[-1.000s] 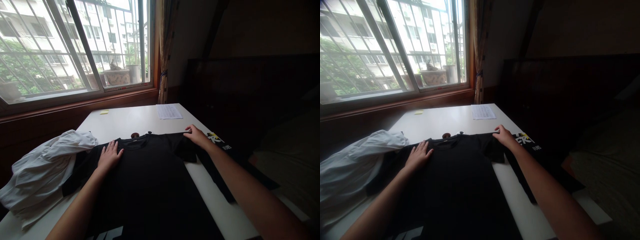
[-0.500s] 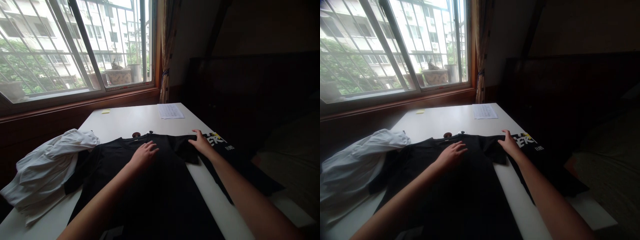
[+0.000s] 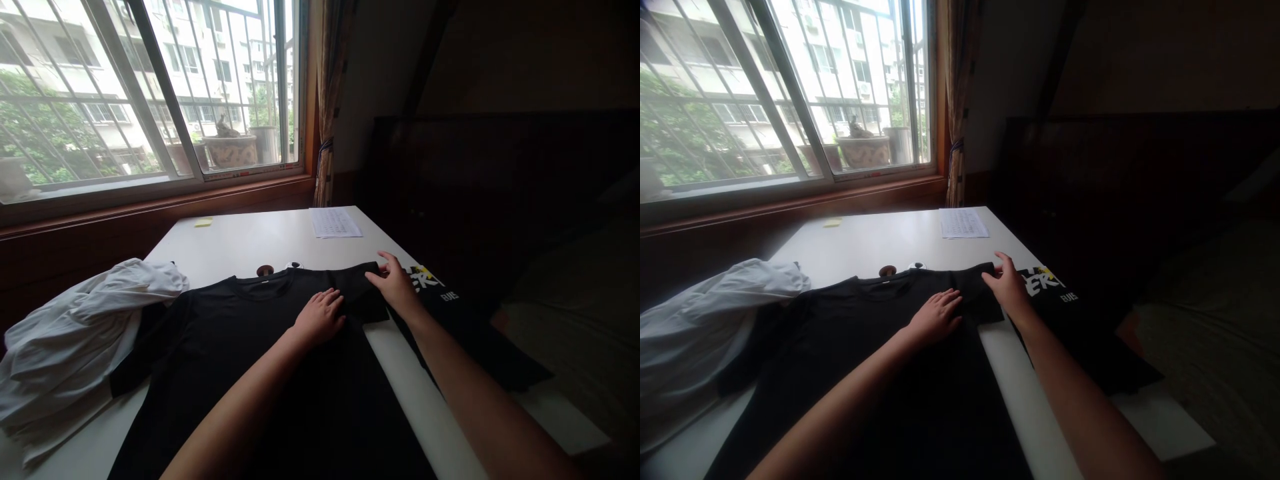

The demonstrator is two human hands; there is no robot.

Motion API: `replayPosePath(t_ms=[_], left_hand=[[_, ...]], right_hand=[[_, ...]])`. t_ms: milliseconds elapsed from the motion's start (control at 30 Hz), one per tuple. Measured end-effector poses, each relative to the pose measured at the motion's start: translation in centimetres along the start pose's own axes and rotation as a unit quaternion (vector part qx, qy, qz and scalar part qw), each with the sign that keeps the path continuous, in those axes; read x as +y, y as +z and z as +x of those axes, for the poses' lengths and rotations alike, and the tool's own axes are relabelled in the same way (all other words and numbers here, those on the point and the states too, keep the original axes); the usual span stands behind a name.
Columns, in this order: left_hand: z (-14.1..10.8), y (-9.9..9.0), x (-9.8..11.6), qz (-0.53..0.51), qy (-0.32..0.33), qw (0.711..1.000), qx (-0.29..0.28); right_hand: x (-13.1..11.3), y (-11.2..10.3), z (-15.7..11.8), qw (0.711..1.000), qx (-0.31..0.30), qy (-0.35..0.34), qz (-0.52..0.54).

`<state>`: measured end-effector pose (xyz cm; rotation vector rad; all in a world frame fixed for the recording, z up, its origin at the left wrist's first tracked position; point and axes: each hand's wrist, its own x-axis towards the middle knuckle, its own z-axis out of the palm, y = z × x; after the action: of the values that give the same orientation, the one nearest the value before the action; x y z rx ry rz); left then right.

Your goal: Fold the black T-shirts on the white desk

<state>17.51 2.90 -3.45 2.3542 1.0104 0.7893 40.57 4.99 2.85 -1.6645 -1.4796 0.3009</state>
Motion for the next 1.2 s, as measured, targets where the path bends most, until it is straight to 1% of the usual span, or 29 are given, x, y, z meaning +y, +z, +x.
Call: replayPosePath(t_ms=[67, 167, 300, 367, 433, 500, 533, 567, 633, 700, 733, 800, 833, 900, 967, 1100, 1200], left_hand=[[0.5, -0.6, -0.2, -0.090, -0.025, 0.996, 0.015], [1.5, -1.7, -0.9, -0.146, -0.068, 0.986, 0.042], [2.7, -3.0, -2.3, -0.238, -0.140, 0.959, 0.068], [2.8, -3.7, -3.0, -0.281, -0.173, 0.941, 0.073], [2.7, -4.4, -3.5, -0.309, -0.200, 0.926, 0.079], [2.5, -5.0, -3.7, -0.324, -0.221, 0.916, 0.079], [2.3, -5.3, -3.7, -0.329, -0.231, 0.913, 0.074], [2.3, -5.5, -3.7, -0.332, -0.240, 0.910, 0.067], [2.2, -5.9, -3.7, -0.333, -0.257, 0.906, 0.052], [2.4, -6.1, -3.7, -0.328, -0.273, 0.903, 0.047], [2.5, -6.1, -3.8, -0.325, -0.280, 0.902, 0.046], [2.8, -6.1, -3.9, -0.320, -0.288, 0.901, 0.048], [2.9, -6.1, -4.0, -0.317, -0.291, 0.901, 0.048], [3.0, -6.0, -4.2, -0.312, -0.293, 0.902, 0.048], [3.0, -6.0, -4.3, -0.304, -0.293, 0.905, 0.045], [3.2, -6.2, -4.3, -0.276, -0.286, 0.917, 0.024], [4.2, -6.2, -4.3, -0.234, -0.276, 0.932, 0.010]], right_hand=[[-1.8, -0.1, -0.4, 1.000, -0.009, -0.018, 0.005], [-4.2, 0.3, -1.1, 0.999, -0.017, -0.045, 0.005], [-6.5, 2.0, -2.8, 0.994, -0.046, -0.092, 0.022], [-7.5, 3.0, -4.4, 0.989, -0.087, -0.118, 0.036], [-8.4, 3.6, -6.1, 0.975, -0.158, -0.146, 0.064], [-8.9, 3.3, -7.6, 0.957, -0.215, -0.176, 0.090], [-9.0, 2.9, -8.1, 0.951, -0.225, -0.189, 0.096], [-8.8, 2.4, -8.4, 0.950, -0.219, -0.199, 0.097], [-7.8, 1.2, -8.6, 0.960, -0.180, -0.196, 0.090], [-5.8, 0.1, -8.4, 0.972, -0.146, -0.159, 0.090], [-4.7, -0.3, -8.3, 0.977, -0.140, -0.134, 0.090], [-2.5, -0.6, -8.4, 0.980, -0.161, -0.092, 0.075], [-1.6, -0.6, -8.6, 0.978, -0.183, -0.082, 0.058], [-0.4, -0.3, -9.1, 0.970, -0.226, -0.087, 0.011], [0.0, 0.3, -9.5, 0.965, -0.237, -0.105, -0.034], [-0.3, 1.5, -9.7, 0.969, -0.181, -0.141, -0.092], [-0.5, 1.9, -9.8, 0.966, -0.156, -0.169, -0.119]])
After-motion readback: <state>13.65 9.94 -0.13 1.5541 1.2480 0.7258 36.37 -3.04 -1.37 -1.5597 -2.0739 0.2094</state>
